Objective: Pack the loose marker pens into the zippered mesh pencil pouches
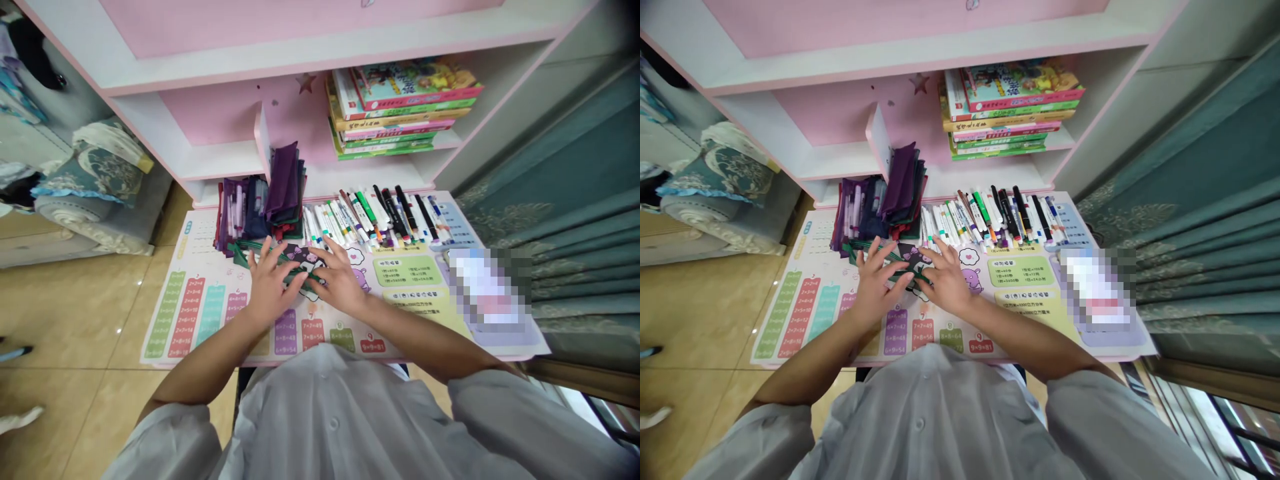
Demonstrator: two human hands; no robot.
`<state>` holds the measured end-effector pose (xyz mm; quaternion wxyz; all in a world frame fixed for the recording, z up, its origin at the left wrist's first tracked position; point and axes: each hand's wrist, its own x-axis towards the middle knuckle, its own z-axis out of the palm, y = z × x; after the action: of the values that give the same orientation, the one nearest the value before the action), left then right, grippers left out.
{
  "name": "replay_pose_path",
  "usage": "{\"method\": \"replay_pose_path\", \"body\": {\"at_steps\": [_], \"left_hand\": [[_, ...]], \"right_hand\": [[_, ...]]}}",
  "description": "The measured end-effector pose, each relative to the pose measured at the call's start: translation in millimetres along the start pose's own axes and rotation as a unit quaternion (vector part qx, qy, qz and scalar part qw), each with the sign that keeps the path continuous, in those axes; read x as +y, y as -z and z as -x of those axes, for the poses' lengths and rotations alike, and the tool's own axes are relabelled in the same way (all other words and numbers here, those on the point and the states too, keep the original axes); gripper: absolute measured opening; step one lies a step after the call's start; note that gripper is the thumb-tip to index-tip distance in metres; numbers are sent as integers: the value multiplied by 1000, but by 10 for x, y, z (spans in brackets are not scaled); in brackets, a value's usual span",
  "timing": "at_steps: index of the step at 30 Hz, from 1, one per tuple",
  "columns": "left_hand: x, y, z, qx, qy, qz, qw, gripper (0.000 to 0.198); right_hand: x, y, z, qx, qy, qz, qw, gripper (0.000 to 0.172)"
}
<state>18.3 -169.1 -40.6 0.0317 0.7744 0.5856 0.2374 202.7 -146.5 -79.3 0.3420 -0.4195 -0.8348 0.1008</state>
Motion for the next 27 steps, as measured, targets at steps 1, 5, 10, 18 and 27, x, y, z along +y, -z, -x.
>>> {"method": "replay_pose_path", "body": {"at_steps": [1, 5, 10, 18, 27], "left_hand": [[12, -15, 2, -4, -5, 5, 1000, 26], [99, -66, -21, -11, 5, 22, 1000, 25], [248, -140, -81, -18, 46, 67, 997, 19], [369, -149, -255, -74, 82, 99, 989, 6], [493, -83, -427, -163, 105, 143, 970, 13]], "right_hand": [[-6, 7, -2, 5, 6, 7, 1000, 23], [-21, 33, -12, -2, 13, 18, 1000, 18], [51, 131, -37, -14, 10, 16, 1000, 19], [218, 358, -65, -54, 29, -1, 998, 15], [408, 545, -109, -101, 35, -26, 994, 8]]}}
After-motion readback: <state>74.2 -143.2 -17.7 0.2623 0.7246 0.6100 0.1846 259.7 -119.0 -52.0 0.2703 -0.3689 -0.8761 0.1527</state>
